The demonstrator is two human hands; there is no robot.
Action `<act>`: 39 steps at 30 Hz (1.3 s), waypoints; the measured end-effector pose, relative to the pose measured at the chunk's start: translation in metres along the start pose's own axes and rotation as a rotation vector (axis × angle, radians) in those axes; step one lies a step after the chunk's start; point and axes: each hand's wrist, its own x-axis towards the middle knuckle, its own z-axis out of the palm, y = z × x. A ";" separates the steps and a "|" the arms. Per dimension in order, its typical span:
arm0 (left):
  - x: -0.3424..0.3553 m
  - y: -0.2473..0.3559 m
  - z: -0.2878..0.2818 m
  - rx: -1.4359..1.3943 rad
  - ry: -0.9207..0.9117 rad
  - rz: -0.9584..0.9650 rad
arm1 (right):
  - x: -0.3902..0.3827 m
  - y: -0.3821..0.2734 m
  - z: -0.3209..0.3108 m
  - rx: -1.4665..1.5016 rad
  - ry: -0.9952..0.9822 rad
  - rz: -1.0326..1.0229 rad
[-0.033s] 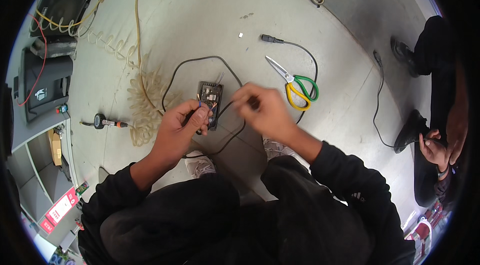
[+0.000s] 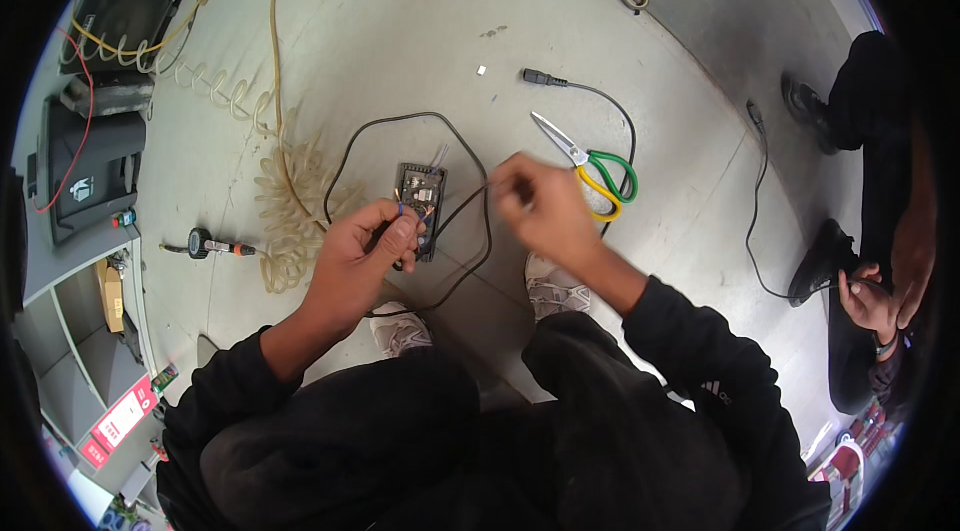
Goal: The person receives an electronic control box and a cable, then uses scissors to strip the cable insulation and twist the exposed wires. The person continues to prepare the wires for connection to the control box while another person observes.
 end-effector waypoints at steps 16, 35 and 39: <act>-0.004 0.027 0.005 -0.069 -0.017 0.084 | -0.004 0.139 -0.060 -0.948 0.275 0.107; -0.001 0.089 0.012 -0.196 0.035 0.259 | -0.021 -0.052 -0.045 0.424 -0.187 0.017; 0.000 0.090 0.015 -0.181 0.091 0.274 | -0.024 -0.084 -0.014 0.572 -0.284 -0.059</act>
